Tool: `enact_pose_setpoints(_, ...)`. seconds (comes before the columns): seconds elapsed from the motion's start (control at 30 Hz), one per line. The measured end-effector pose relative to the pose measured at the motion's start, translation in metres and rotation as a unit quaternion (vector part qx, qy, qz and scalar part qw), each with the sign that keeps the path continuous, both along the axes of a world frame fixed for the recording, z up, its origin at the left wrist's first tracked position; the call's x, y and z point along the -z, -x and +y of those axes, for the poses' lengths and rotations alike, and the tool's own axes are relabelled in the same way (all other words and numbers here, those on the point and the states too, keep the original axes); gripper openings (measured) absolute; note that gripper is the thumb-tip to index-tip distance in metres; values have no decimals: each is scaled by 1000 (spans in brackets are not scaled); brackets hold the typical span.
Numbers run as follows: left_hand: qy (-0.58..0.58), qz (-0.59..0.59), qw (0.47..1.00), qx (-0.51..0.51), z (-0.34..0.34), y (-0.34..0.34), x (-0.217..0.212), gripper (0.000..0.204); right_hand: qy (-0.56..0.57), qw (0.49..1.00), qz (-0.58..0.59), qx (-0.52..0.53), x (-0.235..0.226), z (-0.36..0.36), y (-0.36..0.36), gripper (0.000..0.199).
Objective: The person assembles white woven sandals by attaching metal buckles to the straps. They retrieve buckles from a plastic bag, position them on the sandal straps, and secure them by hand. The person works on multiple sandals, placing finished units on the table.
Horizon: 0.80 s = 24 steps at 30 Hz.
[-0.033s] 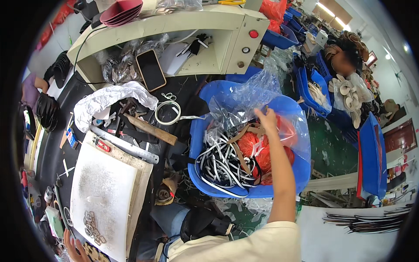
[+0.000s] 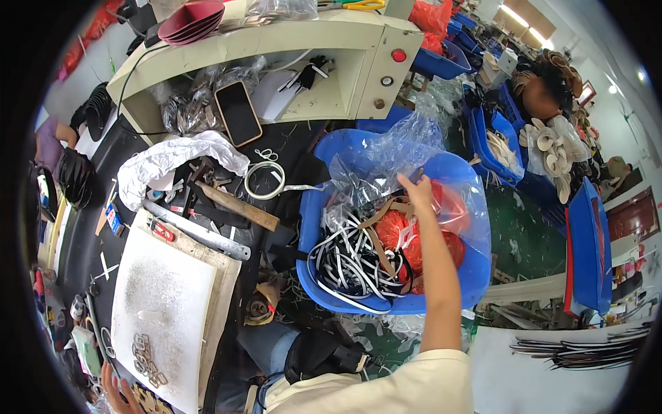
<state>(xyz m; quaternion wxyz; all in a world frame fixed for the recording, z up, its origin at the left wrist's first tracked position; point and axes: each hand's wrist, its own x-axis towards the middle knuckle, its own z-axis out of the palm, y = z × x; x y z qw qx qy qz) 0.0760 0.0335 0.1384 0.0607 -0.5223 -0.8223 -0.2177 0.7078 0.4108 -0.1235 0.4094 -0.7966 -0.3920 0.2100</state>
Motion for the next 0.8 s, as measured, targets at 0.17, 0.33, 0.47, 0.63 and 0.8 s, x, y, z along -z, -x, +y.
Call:
enact_pose_setpoints(0.17,6,80,996,39,-7,-12,-3,32,-132,953,264,75,39,7,28,44)
enact_pose_setpoints(0.33,12,8,1000,6,1,-37,-8,29,-204,971,122,-29,20,-27,65,22)
enact_pose_setpoints(0.47,5,95,991,98,16,-39,-6,29,-257,958,107,-71,-29,-70,76,17)
enact_pose_setpoints(0.63,-38,32,980,192,41,-69,2,25,-298,941,73,-140,-88,-91,101,14)
enact_pose_setpoints(0.8,-15,-87,931,355,89,-131,3,43,-335,905,-75,-252,-184,-109,137,15)
